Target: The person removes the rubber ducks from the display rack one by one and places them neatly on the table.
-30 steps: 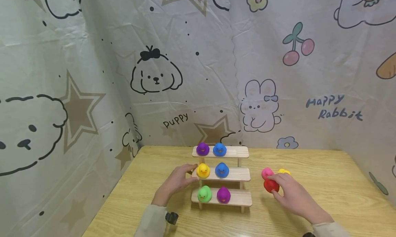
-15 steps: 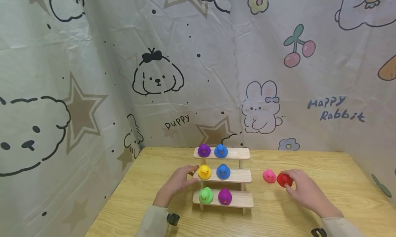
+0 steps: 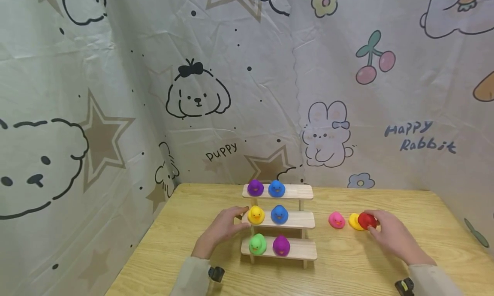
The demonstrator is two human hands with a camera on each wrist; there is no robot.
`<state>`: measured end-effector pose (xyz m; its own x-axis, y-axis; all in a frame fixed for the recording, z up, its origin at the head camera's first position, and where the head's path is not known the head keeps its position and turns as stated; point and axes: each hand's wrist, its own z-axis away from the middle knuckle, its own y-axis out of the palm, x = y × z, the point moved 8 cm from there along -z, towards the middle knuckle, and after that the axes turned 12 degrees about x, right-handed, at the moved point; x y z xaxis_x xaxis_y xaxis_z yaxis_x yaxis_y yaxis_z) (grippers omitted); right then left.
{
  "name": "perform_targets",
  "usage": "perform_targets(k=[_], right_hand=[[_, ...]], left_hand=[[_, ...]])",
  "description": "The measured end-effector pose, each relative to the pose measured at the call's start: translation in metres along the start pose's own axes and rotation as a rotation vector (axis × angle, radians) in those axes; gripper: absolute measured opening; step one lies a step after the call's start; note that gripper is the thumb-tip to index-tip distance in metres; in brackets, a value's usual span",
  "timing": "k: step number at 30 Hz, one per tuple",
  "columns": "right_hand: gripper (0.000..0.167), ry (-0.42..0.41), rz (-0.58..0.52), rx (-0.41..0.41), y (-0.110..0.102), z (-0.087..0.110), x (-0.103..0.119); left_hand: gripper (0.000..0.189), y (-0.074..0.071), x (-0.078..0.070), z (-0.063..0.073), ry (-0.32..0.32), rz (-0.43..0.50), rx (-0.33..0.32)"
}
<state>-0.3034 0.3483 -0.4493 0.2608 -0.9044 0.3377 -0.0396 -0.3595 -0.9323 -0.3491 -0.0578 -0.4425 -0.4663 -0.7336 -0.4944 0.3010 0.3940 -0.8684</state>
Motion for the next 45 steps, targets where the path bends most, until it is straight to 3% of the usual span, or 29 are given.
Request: perform_targets(k=[24, 45], right_hand=[[0.04, 0.118, -0.086, 0.081, 0.008, -0.003, -0.06], [0.044, 0.166, -0.132, 0.124, 0.019, -0.009, -0.082]], left_hand=[[0.058, 0.0, -0.001, 0.0, 0.009, -0.007, 0.001], [0.057, -0.001, -0.003, -0.001, 0.034, -0.016, -0.003]])
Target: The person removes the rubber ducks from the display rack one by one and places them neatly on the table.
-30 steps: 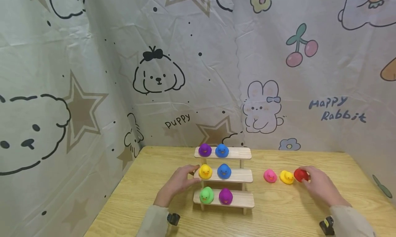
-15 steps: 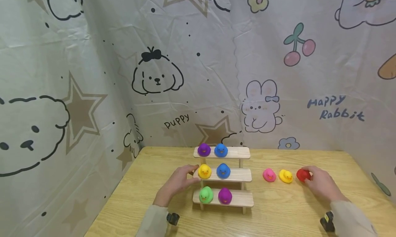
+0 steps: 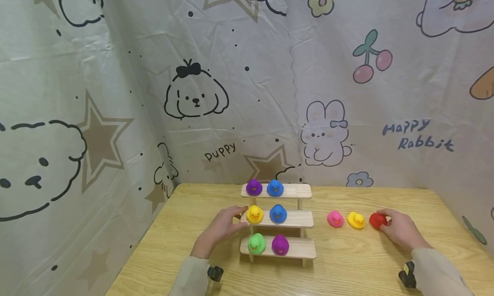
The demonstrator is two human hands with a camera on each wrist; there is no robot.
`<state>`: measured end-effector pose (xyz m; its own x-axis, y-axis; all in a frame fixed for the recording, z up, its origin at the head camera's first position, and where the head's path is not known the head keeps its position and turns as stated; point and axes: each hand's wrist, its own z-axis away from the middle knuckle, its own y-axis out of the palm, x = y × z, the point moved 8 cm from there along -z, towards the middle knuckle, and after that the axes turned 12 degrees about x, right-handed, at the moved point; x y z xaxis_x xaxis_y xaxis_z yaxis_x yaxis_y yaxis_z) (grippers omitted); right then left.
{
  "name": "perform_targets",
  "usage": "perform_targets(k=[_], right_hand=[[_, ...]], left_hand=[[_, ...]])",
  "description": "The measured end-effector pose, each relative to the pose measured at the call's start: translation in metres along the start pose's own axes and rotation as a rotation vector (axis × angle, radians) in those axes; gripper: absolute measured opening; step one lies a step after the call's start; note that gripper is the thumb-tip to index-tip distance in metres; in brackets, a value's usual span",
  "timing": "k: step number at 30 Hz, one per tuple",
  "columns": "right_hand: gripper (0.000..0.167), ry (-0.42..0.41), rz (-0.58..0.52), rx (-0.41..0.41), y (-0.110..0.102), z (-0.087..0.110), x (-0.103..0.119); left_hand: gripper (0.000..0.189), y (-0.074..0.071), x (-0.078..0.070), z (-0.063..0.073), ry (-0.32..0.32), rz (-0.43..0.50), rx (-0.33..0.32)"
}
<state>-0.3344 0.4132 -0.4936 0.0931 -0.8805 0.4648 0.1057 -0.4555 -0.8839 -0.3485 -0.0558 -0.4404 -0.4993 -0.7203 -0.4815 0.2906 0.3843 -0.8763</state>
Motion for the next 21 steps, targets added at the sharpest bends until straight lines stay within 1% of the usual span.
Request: perform_targets(k=[3, 14, 21], right_hand=[[0.043, 0.016, -0.015, 0.0, 0.002, 0.0, -0.003], [0.043, 0.023, -0.027, -0.028, 0.003, -0.004, -0.01], [0.043, 0.028, -0.021, -0.021, 0.003, -0.005, -0.012]], left_hand=[[0.057, 0.001, 0.0, 0.0, 0.007, -0.001, -0.002], [0.057, 0.0, 0.0, 0.001, 0.016, -0.002, -0.004], [0.056, 0.0, 0.001, 0.001, 0.012, 0.003, -0.008]])
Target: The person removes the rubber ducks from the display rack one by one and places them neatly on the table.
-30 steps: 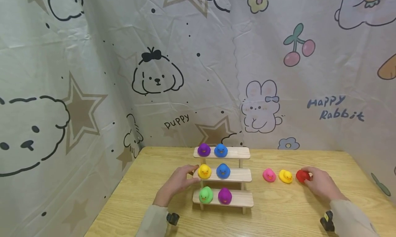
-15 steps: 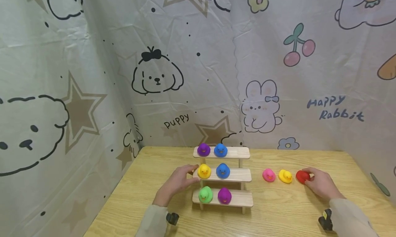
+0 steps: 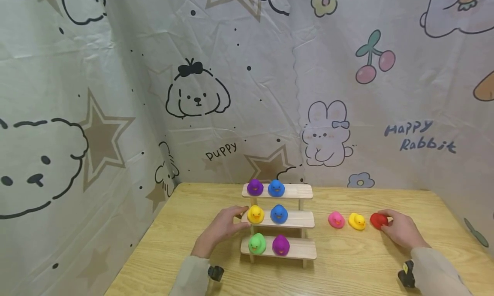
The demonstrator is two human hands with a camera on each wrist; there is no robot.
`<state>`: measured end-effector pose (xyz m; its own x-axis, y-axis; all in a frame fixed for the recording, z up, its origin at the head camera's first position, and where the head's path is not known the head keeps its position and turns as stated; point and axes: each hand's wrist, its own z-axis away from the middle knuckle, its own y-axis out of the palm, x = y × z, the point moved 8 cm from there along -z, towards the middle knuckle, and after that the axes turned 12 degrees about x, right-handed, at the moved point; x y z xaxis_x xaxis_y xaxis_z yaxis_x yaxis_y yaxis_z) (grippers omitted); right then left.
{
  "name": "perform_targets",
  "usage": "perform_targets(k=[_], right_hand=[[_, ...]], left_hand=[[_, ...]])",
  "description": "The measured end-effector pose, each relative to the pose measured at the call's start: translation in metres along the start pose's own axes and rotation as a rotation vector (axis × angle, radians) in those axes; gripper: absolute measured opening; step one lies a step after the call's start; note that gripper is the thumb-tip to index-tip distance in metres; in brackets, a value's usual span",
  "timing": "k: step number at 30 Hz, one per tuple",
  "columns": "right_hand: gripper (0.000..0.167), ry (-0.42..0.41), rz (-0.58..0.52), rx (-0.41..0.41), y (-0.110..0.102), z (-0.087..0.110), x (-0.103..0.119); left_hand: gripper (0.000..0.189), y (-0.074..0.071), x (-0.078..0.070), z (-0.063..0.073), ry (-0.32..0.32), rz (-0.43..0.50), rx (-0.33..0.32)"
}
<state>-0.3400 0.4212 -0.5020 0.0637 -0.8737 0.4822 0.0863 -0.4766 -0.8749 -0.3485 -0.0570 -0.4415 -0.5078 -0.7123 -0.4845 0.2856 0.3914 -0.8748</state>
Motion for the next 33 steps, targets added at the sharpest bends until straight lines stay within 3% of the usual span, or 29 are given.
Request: perform_targets(k=[9, 16, 24, 29, 33], right_hand=[[0.045, -0.004, 0.003, 0.009, 0.001, 0.001, -0.001], [0.061, -0.008, 0.036, 0.064, 0.0, 0.005, 0.007], [0.056, -0.055, 0.148, -0.016, -0.016, 0.014, 0.035], [0.053, -0.067, 0.14, -0.027, -0.02, 0.018, 0.06], [0.051, -0.098, 0.138, -0.042, -0.024, 0.021, 0.084]], left_hand=[[0.057, 0.0, 0.0, 0.002, -0.005, 0.002, 0.0], [0.057, 0.0, 0.001, 0.001, -0.013, -0.001, 0.003], [0.058, 0.0, 0.0, 0.001, 0.001, 0.005, 0.0], [0.057, 0.0, -0.001, 0.001, 0.019, -0.018, -0.011], [0.057, 0.001, 0.001, 0.0, -0.002, 0.0, -0.002]])
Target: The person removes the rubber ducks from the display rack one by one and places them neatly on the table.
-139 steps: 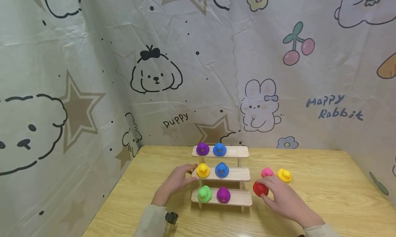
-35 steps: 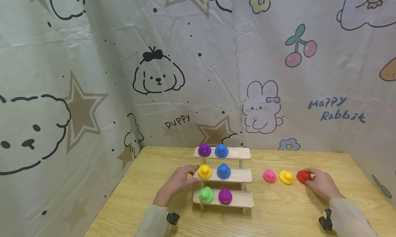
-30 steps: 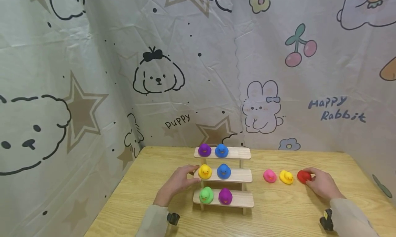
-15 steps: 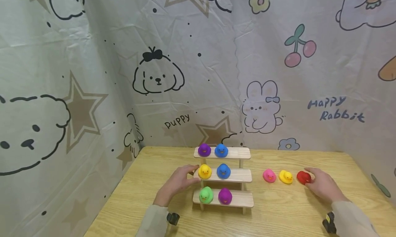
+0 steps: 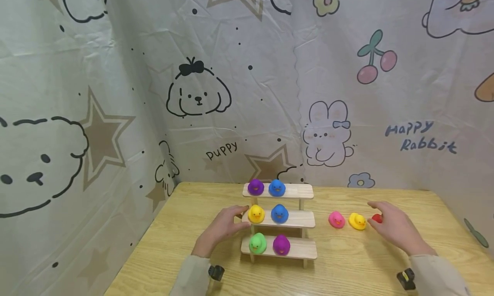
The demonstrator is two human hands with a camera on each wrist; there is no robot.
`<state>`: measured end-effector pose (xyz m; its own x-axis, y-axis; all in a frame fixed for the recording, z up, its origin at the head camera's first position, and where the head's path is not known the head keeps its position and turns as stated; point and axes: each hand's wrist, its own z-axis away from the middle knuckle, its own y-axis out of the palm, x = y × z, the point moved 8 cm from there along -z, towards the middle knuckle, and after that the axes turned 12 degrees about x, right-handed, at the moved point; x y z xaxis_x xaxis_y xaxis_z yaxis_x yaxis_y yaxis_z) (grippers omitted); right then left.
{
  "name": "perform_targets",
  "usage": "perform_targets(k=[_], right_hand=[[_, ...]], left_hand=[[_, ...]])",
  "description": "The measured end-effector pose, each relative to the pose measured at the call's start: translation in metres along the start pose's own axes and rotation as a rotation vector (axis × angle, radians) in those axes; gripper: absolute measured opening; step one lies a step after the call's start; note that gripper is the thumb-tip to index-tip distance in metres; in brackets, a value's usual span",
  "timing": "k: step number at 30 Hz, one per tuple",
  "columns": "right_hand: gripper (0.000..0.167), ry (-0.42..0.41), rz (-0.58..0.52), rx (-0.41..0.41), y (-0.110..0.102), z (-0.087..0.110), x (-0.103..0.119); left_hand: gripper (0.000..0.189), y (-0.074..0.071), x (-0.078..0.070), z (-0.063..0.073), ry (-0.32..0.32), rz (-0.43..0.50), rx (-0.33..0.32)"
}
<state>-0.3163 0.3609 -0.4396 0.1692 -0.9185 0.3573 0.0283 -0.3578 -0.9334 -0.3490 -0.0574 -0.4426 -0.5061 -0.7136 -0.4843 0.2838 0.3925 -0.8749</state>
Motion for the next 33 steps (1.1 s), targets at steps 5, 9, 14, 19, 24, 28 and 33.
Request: perform_targets(k=[5, 9, 14, 19, 24, 28, 33], right_hand=[[0.05, -0.077, 0.017, -0.053, -0.01, -0.001, 0.034], [0.047, -0.179, 0.036, -0.132, -0.019, 0.001, 0.065], [0.044, -0.277, 0.078, -0.231, -0.028, 0.002, 0.099], [0.046, -0.365, 0.081, -0.279, -0.033, 0.0, 0.132], [0.045, -0.431, 0.07, -0.298, -0.035, -0.006, 0.158], [0.044, -0.472, 0.055, -0.311, -0.036, -0.011, 0.175], [0.044, -0.521, 0.031, -0.316, -0.036, -0.018, 0.195]], left_hand=[[0.057, 0.001, 0.0, 0.0, -0.018, -0.001, 0.01], [0.056, 0.001, 0.0, 0.0, -0.019, 0.002, 0.011], [0.057, 0.002, -0.001, 0.0, -0.023, 0.007, 0.012], [0.057, 0.0, -0.002, 0.001, -0.019, 0.003, 0.016], [0.058, -0.001, -0.001, 0.0, -0.011, -0.006, 0.014], [0.058, -0.001, -0.001, -0.001, -0.009, 0.002, 0.012], [0.057, -0.001, -0.001, 0.0, -0.009, 0.01, 0.014]])
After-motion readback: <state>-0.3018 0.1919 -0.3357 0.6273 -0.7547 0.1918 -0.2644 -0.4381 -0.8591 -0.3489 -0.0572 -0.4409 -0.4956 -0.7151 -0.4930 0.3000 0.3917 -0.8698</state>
